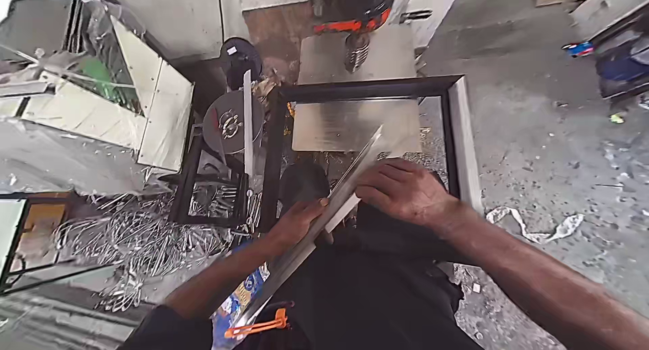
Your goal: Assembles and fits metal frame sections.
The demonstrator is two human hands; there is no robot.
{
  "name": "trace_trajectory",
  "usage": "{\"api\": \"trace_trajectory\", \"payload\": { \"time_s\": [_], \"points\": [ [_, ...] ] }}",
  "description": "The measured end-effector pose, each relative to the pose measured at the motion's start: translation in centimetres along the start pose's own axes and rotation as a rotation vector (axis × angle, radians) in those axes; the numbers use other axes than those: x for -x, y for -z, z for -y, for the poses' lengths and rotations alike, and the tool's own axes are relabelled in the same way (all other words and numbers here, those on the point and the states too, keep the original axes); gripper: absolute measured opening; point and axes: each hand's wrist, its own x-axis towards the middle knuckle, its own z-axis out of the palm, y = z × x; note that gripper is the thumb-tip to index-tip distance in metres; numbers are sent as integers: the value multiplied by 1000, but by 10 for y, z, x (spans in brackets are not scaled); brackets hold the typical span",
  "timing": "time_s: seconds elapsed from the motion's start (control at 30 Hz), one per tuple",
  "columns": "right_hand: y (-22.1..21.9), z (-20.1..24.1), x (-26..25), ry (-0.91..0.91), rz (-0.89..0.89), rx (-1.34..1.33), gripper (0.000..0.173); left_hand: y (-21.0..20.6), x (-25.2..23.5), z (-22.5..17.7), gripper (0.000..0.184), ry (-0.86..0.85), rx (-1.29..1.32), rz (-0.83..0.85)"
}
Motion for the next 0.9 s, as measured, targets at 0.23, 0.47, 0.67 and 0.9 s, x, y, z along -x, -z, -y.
{"api": "trace_trajectory", "payload": {
  "time_s": [0.23, 0.47, 0.67, 0.9],
  "points": [
    [27, 9, 51, -22, 421, -164, 41, 59, -4, -3, 53, 89, -340, -143],
    [72, 32, 89, -739, 814, -599, 38, 149, 51, -12, 35, -81, -356, -578],
    [61, 60, 110, -809, 708, -628, 34, 155, 96, 52, 37, 116, -389, -695],
    [28, 58, 129, -698, 677, -626, 37, 129, 97, 80, 41, 279, -312, -688]
  ]
}}
